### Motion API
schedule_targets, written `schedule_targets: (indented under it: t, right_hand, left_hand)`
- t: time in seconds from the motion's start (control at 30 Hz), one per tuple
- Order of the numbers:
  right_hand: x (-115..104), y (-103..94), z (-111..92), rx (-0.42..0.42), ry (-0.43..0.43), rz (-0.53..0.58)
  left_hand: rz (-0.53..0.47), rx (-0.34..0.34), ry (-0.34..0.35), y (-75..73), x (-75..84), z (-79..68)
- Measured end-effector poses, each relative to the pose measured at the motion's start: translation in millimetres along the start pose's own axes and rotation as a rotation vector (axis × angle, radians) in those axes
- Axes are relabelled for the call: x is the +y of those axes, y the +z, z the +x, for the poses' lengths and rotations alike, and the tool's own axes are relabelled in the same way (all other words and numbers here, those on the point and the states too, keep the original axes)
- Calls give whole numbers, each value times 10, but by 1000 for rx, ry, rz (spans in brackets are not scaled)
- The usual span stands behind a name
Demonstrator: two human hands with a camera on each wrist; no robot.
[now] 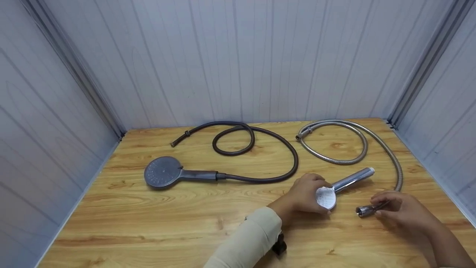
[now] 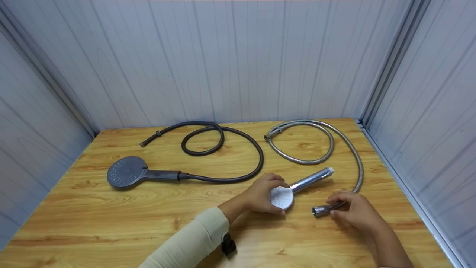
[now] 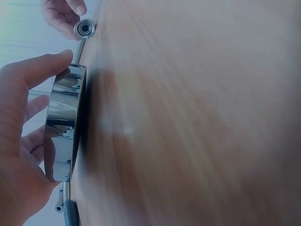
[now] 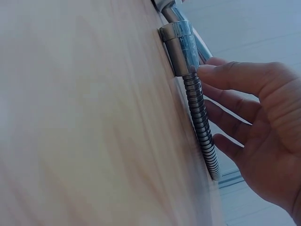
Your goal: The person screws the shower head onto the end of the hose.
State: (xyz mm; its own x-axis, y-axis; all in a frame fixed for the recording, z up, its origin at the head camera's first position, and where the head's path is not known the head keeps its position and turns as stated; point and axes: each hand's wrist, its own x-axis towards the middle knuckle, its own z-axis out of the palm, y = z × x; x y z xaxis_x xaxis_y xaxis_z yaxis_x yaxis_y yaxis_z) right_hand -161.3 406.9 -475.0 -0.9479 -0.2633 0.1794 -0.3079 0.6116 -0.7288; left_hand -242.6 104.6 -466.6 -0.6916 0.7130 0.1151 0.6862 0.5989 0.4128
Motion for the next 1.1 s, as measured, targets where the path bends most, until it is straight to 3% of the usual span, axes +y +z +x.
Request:
schedule_targets:
  t: [0.3, 0.53, 0.87, 1.1]
  right_hand:
    - [18, -34, 22, 4, -1, -30]
    - [25, -29, 27, -1, -10, -31]
    - [21, -32, 40, -12, -6, -52]
    - [1, -38, 63, -42, 26, -73]
  left_hand:
    - [-47, -71, -50, -46, -12, 16]
    - [43, -124, -65, -66, 36, 48]
    - [121, -83, -105, -3, 61, 90]
    - [116, -85, -111, 9, 153, 155]
